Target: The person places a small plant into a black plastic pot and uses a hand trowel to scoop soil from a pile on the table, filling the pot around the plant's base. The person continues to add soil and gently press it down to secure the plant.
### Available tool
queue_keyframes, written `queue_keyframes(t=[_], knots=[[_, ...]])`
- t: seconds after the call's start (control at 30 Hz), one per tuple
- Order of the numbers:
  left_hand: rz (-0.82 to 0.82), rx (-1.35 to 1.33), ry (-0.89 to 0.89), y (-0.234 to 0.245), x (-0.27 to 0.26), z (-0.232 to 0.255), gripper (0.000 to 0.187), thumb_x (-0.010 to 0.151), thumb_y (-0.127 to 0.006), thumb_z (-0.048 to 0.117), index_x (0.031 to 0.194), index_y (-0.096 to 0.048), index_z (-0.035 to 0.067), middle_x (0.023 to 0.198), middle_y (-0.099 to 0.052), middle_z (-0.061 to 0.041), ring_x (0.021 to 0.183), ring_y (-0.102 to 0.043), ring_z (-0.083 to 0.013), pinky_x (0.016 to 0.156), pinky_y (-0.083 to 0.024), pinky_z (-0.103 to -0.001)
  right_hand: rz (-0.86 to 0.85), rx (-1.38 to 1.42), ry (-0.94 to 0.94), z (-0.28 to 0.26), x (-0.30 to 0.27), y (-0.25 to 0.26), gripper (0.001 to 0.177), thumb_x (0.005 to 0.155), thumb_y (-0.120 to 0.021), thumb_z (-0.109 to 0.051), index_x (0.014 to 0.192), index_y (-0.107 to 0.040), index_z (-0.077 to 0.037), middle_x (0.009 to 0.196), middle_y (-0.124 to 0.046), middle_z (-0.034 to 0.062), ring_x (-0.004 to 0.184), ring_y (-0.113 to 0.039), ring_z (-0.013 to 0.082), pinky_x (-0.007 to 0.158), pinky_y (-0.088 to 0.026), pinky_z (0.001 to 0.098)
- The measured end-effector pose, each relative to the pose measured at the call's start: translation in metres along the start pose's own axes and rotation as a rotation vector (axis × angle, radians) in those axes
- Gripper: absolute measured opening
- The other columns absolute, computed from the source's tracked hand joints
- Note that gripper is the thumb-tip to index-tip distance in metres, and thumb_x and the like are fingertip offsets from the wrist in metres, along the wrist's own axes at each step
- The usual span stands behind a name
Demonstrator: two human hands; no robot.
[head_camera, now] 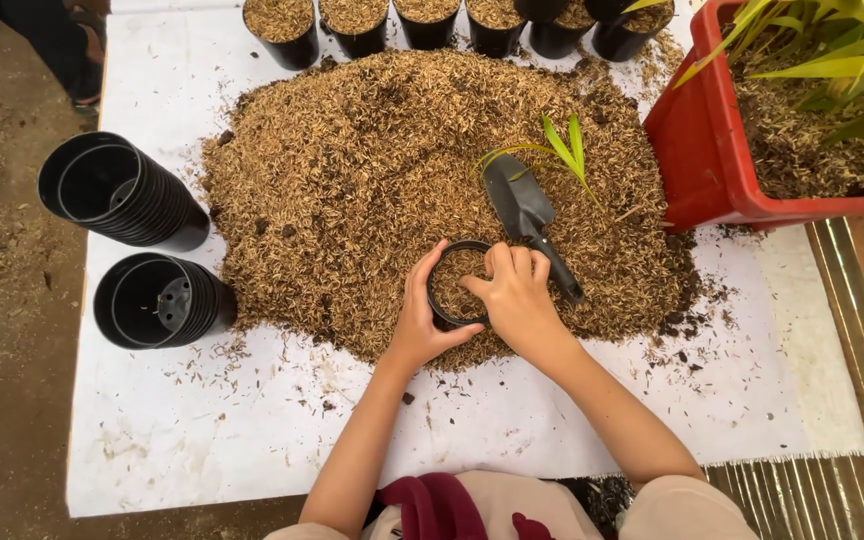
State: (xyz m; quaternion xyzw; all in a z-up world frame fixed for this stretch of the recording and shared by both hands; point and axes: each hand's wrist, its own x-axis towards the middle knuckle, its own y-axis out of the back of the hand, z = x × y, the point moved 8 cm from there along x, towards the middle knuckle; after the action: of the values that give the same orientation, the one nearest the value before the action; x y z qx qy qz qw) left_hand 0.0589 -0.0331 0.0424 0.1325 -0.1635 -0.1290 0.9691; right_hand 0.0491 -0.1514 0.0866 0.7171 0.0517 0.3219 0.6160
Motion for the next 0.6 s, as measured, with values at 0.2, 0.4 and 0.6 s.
queue_keyframes(t=[0.2, 0.4, 0.6], knots=[[-0.013, 0.001, 0.022, -0.001, 0.001, 0.000, 0.111, 0.070, -0.086, 0.050, 0.152, -0.023, 0.009, 0.158, -0.031, -0.014, 0.146, -0.029, -0.0335, 0.121, -0.026, -0.054, 0.001, -0.037, 0.010, -0.002, 0.000, 0.001, 0.022, 0.092, -0.056, -0.008, 0.093, -0.075, -0.020, 0.093, -0.035, 0.0055, 0.088, -0.037, 0.0285, 0.084, -0.028, 0.0487], [-0.007, 0.008, 0.009, -0.001, 0.002, 0.002, 0.108, 0.071, -0.085, 0.047, 0.152, -0.023, 0.010, 0.158, -0.031, -0.013, 0.146, -0.029, -0.0324, 0.122, -0.025, -0.053, -0.005, -0.128, 0.020, -0.007, 0.008, 0.007, 0.022, 0.091, -0.059, -0.011, 0.085, -0.075, -0.025, 0.087, -0.036, 0.0057, 0.082, -0.039, 0.0272, 0.084, -0.030, 0.0489], [-0.001, 0.013, 0.000, -0.002, 0.001, 0.000, 0.107, 0.071, -0.084, 0.049, 0.151, -0.023, 0.011, 0.158, -0.032, -0.012, 0.145, -0.029, -0.0320, 0.121, -0.026, -0.053, 0.007, -0.167, 0.027, -0.010, 0.007, 0.004, 0.023, 0.089, -0.059, -0.014, 0.087, -0.075, -0.029, 0.086, -0.037, 0.0065, 0.079, -0.039, 0.0278, 0.083, -0.031, 0.0506]])
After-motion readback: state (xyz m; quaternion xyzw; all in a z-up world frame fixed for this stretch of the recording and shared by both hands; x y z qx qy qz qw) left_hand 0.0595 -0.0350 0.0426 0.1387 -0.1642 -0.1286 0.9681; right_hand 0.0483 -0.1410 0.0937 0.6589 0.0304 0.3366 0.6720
